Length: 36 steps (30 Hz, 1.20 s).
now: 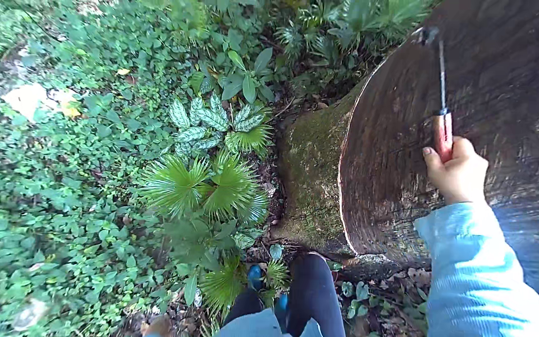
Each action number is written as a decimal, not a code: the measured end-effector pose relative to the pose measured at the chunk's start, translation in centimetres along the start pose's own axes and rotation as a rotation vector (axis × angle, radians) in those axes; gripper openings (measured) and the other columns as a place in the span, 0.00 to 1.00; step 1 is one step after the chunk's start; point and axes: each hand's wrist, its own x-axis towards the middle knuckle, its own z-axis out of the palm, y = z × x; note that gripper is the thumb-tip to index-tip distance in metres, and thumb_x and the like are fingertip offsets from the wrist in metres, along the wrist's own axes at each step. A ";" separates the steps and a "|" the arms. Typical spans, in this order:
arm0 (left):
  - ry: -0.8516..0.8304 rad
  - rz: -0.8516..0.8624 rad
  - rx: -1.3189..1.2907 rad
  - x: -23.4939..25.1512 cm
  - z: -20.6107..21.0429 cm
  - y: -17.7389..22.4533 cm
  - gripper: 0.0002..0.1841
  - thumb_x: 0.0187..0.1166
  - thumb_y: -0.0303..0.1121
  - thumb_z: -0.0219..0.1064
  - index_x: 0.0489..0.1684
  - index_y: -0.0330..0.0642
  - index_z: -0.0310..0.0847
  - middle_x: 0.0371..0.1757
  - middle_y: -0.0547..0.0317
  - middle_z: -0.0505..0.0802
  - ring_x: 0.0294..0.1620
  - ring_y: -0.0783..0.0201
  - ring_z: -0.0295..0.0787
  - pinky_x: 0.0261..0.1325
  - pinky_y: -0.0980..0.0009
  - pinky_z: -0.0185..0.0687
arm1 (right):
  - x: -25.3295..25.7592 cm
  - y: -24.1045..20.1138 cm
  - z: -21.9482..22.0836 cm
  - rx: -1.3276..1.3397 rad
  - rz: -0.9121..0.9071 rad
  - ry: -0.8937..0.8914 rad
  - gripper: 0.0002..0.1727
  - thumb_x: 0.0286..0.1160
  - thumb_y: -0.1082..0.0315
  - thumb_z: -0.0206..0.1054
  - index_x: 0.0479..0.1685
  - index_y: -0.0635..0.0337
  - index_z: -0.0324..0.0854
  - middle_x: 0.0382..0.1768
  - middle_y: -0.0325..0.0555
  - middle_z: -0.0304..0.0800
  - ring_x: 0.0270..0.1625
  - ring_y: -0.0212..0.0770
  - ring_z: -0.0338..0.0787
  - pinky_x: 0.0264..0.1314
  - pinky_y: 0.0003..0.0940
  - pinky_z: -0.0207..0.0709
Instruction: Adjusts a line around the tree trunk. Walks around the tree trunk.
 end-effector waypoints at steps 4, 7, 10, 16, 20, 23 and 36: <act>0.190 0.191 -0.107 1.7 -6.8 10.7 0.22 0.94 0.38 0.51 0.76 0.33 0.77 0.78 0.32 0.81 0.84 0.36 0.73 0.86 0.39 0.62 | 0.1 0.6 0.8 -0.039 -0.088 -0.013 0.26 0.81 0.60 0.65 0.68 0.74 0.76 0.42 0.82 0.86 0.45 0.83 0.86 0.48 0.81 0.70; 0.254 0.308 -0.344 -0.4 -12.3 19.6 0.32 0.97 0.50 0.37 0.71 0.31 0.81 0.73 0.31 0.85 0.79 0.37 0.78 0.82 0.40 0.66 | 0.2 1.1 1.1 -0.037 -0.147 0.036 0.27 0.79 0.58 0.63 0.64 0.77 0.78 0.38 0.79 0.86 0.39 0.80 0.86 0.44 0.77 0.70; 0.286 0.385 -0.447 -2.0 -16.7 25.5 0.39 0.97 0.51 0.28 0.63 0.30 0.84 0.69 0.30 0.87 0.76 0.37 0.80 0.81 0.40 0.67 | -0.3 0.2 1.1 -0.017 -0.171 0.085 0.27 0.79 0.58 0.64 0.62 0.79 0.79 0.38 0.80 0.87 0.37 0.79 0.87 0.41 0.75 0.73; 0.190 0.393 -0.498 1.8 -25.9 34.1 0.36 0.97 0.51 0.30 0.73 0.29 0.78 0.65 0.25 0.85 0.67 0.34 0.83 0.73 0.41 0.72 | -0.5 -5.5 10.8 0.386 0.068 -0.040 0.20 0.70 0.65 0.70 0.50 0.78 0.82 0.26 0.56 0.85 0.24 0.46 0.83 0.29 0.47 0.79; 0.119 0.485 -0.375 2.5 -33.5 42.1 0.30 0.98 0.45 0.37 0.80 0.28 0.70 0.68 0.26 0.85 0.68 0.36 0.84 0.76 0.44 0.73 | 3.8 -10.0 17.4 0.686 0.431 -0.439 0.21 0.69 0.69 0.68 0.62 0.70 0.78 0.24 0.47 0.81 0.19 0.38 0.79 0.25 0.39 0.78; 0.241 0.695 -0.316 -1.4 -41.0 48.7 0.26 0.97 0.39 0.39 0.77 0.26 0.71 0.66 0.27 0.87 0.71 0.37 0.83 0.79 0.45 0.71 | 10.6 -12.8 17.6 0.792 0.503 -0.523 0.20 0.73 0.72 0.64 0.64 0.68 0.74 0.21 0.44 0.77 0.14 0.36 0.76 0.19 0.35 0.77; 0.381 2.287 0.006 -21.0 -46.8 74.3 0.25 0.79 0.44 0.60 0.53 0.25 0.87 0.54 0.35 0.94 0.63 0.44 0.91 0.75 0.50 0.77 | 18.3 -13.5 13.8 0.859 0.537 -0.174 0.31 0.69 0.70 0.59 0.77 0.68 0.66 0.24 0.38 0.79 0.14 0.29 0.75 0.17 0.28 0.74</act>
